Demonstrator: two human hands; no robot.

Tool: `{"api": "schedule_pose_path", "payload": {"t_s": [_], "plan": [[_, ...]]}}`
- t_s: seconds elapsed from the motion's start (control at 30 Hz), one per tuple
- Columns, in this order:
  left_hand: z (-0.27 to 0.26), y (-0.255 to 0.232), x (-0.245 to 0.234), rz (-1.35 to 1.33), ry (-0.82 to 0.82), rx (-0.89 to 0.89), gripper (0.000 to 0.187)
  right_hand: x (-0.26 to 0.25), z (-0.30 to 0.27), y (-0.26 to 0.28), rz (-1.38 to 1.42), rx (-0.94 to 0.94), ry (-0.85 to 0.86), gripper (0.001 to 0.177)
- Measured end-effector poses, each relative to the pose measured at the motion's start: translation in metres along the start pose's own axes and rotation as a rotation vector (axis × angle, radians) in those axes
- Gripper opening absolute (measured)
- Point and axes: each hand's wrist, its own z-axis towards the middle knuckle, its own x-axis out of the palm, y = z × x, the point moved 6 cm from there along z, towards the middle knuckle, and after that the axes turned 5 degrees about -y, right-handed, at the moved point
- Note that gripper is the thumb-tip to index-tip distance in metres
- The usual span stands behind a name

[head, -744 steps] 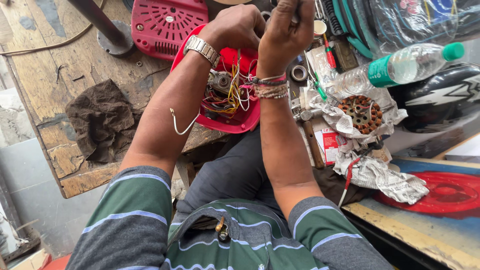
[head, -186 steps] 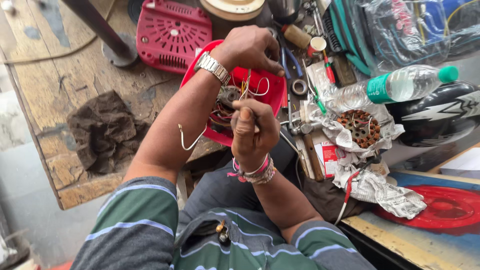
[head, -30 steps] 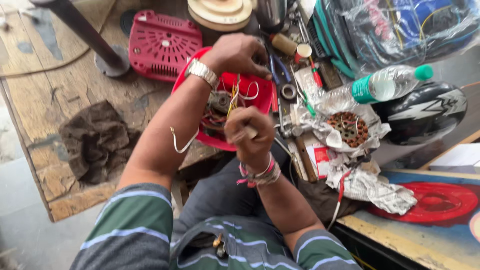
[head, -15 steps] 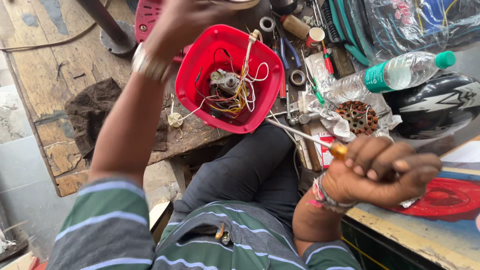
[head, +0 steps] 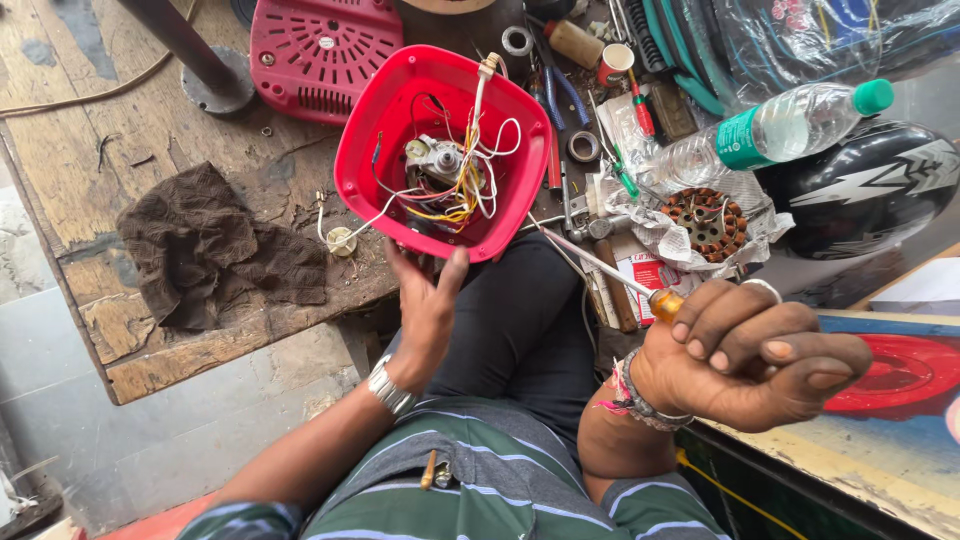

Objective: The person uses a screwdriver to tighten screws on a small motor assembly held in a red plastic container. They then manipulate the internal wires and connect a white power cord to the motor assembly.

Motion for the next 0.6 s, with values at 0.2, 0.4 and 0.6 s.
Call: {"api": "schedule_pose_path", "payload": {"t_s": [0.2, 0.4, 0.6], "plan": [[0.037, -0.018, -0.013, -0.169, -0.071, -0.171, 0.076, 0.004, 0.001, 0.007, -0.022, 0.003, 0.052, 0.031], [0.154, -0.067, -0.056, 0.208, 0.139, 0.113, 0.057, 0.015, 0.016, 0.005, 0.087, -0.045, 0.166, 0.027], [0.26, -0.085, -0.028, 0.79, 0.416, 0.352, 0.05, 0.062, 0.054, -0.039, 0.168, -0.188, 0.306, 0.017]]}}
